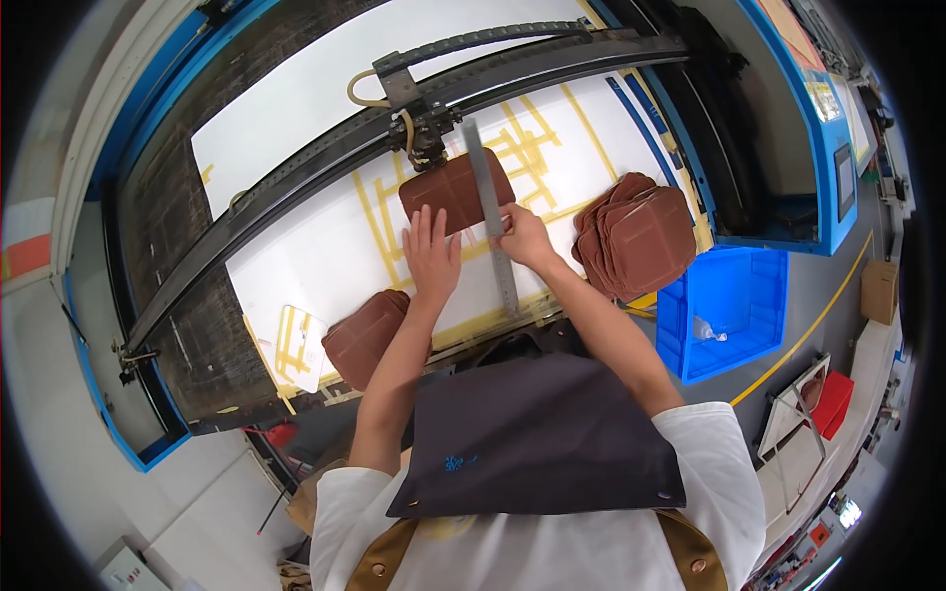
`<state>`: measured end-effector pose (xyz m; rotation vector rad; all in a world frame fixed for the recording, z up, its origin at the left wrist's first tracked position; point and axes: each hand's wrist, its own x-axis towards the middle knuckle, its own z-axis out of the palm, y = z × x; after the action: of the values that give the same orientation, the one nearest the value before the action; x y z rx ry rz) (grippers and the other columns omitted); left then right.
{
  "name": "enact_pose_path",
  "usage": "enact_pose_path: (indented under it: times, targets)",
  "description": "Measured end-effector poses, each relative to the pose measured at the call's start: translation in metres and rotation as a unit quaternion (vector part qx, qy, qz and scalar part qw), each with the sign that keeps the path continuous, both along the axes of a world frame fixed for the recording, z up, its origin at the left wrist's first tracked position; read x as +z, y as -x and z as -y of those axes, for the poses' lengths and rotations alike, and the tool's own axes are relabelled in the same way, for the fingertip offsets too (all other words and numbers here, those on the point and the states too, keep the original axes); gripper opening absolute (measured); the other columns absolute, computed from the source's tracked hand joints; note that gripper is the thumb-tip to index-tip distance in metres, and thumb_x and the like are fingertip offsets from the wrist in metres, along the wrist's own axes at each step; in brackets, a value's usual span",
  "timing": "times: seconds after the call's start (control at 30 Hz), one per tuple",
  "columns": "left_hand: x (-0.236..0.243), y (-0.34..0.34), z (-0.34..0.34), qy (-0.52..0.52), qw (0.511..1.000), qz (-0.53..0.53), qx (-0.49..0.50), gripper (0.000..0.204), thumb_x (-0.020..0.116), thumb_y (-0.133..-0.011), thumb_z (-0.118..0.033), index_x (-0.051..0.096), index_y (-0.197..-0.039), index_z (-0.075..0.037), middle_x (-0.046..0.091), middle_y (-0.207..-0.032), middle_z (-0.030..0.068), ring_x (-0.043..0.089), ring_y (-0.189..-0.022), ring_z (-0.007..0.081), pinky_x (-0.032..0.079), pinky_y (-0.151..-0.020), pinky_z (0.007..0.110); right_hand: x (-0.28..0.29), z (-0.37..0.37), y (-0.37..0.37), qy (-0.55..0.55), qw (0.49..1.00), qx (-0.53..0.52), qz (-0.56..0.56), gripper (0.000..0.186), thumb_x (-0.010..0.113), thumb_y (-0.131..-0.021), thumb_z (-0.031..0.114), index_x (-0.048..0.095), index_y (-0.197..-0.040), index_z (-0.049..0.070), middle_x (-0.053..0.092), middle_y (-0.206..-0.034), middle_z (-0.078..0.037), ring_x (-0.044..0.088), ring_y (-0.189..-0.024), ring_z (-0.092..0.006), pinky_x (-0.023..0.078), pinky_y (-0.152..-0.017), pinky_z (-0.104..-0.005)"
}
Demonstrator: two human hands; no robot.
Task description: Position and align leather pieces on a laser cutting machine for precision processing.
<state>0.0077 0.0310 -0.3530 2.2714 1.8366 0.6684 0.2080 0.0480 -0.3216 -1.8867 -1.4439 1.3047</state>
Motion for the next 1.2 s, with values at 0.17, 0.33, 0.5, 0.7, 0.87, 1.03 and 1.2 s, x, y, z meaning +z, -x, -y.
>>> enact_pose_path:
  times: [0.17, 0.33, 0.5, 0.7, 0.87, 1.03, 1.2]
  targets:
    - [0.011, -0.015, 0.004, -0.010, 0.997, 0.044, -0.059, 0.043, 0.066, -0.088, -0.015, 0.060, -0.131, -0.010, 0.053, -0.139, 0.0122, 0.049, -0.127, 0.0330, 0.038, -0.106, 0.046, -0.015, -0.013, 0.023, -0.054, 0.997, 0.052, 0.030, 0.044, 0.080, -0.069, 0.008, 0.063, -0.110, 0.006, 0.072, -0.085, -0.014, 0.070, -0.083, -0.0344, 0.055, -0.074, -0.0417]
    - [0.009, -0.017, -0.001, -0.016, 0.996, 0.050, -0.076, 0.037, 0.065, -0.087, -0.009, 0.065, -0.124, -0.010, 0.059, -0.109, 0.0087, 0.056, -0.103, 0.0295, 0.045, -0.086, 0.042, -0.004, -0.013, 0.029, -0.075, 0.989, 0.084, 0.090, 0.067, 0.080, -0.069, 0.006, 0.054, -0.130, 0.007, 0.070, -0.084, -0.018, 0.069, -0.083, -0.0381, 0.055, -0.073, -0.0455]
    - [0.010, -0.015, -0.020, -0.035, 0.993, 0.023, -0.111, 0.040, 0.066, -0.079, -0.008, 0.067, -0.119, -0.012, 0.053, -0.092, 0.0059, 0.054, -0.090, 0.0257, 0.044, -0.075, 0.040, -0.007, -0.009, 0.029, -0.133, 0.969, 0.138, 0.156, 0.088, 0.079, -0.069, 0.007, 0.041, -0.148, 0.009, 0.070, -0.091, -0.022, 0.069, -0.087, -0.0388, 0.056, -0.075, -0.0466]
    - [0.020, -0.010, -0.055, 0.002, 0.989, -0.028, -0.146, 0.041, 0.067, -0.077, -0.008, 0.067, -0.117, -0.013, 0.054, -0.092, 0.0056, 0.055, -0.090, 0.0256, 0.046, -0.077, 0.039, 0.006, -0.012, 0.032, -0.067, 0.964, 0.153, 0.209, 0.079, 0.074, -0.075, 0.012, 0.045, -0.148, 0.015, 0.068, -0.093, -0.018, 0.069, -0.083, -0.0352, 0.056, -0.070, -0.0450]
    - [0.030, -0.015, -0.077, 0.004, 0.985, -0.034, -0.168, 0.039, 0.067, -0.078, -0.010, 0.066, -0.117, -0.014, 0.057, -0.095, 0.0059, 0.058, -0.093, 0.0264, 0.050, -0.079, 0.040, -0.001, -0.009, 0.035, -0.063, 0.965, 0.126, 0.219, 0.077, 0.073, -0.078, 0.017, 0.044, -0.149, 0.023, 0.066, -0.096, -0.016, 0.070, -0.085, -0.0345, 0.056, -0.072, -0.0451]
    - [0.030, -0.016, -0.087, 0.055, 0.973, -0.121, -0.190, 0.043, 0.061, -0.083, -0.009, 0.064, -0.125, -0.018, 0.058, -0.092, 0.0076, 0.062, -0.085, 0.0273, 0.054, -0.064, 0.042, 0.011, -0.012, 0.032, -0.073, 0.965, 0.126, 0.216, 0.069, 0.068, -0.082, 0.017, 0.047, -0.148, 0.023, 0.068, -0.091, -0.015, 0.070, -0.083, -0.0346, 0.056, -0.072, -0.0451]
    - [0.030, -0.013, -0.087, 0.080, 0.968, -0.148, -0.188, 0.044, 0.056, -0.086, -0.009, 0.063, -0.127, -0.022, 0.059, -0.093, 0.0091, 0.065, -0.082, 0.0285, 0.055, -0.064, 0.042, -0.009, -0.048, -0.006, -0.153, 0.978, -0.081, 0.119, 0.034, 0.060, -0.079, 0.007, 0.071, -0.111, 0.008, 0.069, -0.079, -0.016, 0.069, -0.081, -0.0348, 0.056, -0.075, -0.0420]
